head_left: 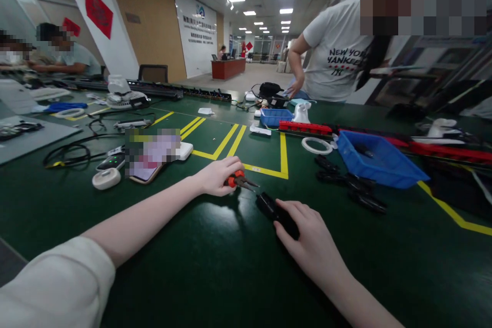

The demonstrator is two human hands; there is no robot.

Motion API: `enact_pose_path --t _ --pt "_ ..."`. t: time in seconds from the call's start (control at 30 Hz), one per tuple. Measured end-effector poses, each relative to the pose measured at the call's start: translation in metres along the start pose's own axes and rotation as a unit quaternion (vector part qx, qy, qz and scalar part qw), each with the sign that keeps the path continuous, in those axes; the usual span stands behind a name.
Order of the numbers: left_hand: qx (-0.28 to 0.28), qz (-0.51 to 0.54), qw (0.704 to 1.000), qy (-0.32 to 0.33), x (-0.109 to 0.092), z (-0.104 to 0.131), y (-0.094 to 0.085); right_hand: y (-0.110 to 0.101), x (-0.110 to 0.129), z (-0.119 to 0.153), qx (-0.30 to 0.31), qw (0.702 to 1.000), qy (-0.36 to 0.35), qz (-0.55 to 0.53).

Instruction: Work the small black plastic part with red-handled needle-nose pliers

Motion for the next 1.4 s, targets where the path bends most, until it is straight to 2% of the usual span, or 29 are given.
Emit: enact_pose_path --t 0.17,0.33,0.77,0.97,1.2,1.4 --pt "0.052 -0.071 0.996 0.013 -0.001 -0.004 0.008 -0.001 -0.011 -0.001 -0.014 0.998 0.011 -0.058" --pt "0.080 -0.094 0.992 0.028 -0.004 -0.006 0.009 -0.003 -0.016 -0.001 -0.042 0.995 0.010 -0.087" --pt "0.067 -0.037 0.997 -0.009 -0.006 -0.009 0.013 0.000 -0.025 -0.009 0.010 0.995 0.063 -0.077" --pt "0.069 -0.031 0.997 -0.027 -0.006 -0.010 0.016 -0.005 -0.023 -0.010 -0.002 0.994 0.098 -0.057" --pt "0.076 -0.040 0.996 -0.025 -0.005 -0.011 0.016 -0.004 -0.021 -0.009 -0.009 0.998 0.049 0.039" --pt "0.083 -0.038 0.996 -0.017 -0.008 -0.011 0.015 -0.007 -0.018 -0.004 -0.002 1.000 0.030 0.007"
Point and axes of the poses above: each hand's wrist, its own z-axis away from the middle knuckle, its own y-axis out of the palm, x = y × z, the point moved 3 cm from there along -z, towards the middle knuckle, and after that the axes turned 4 degrees about -y, right-handed, at the moved point
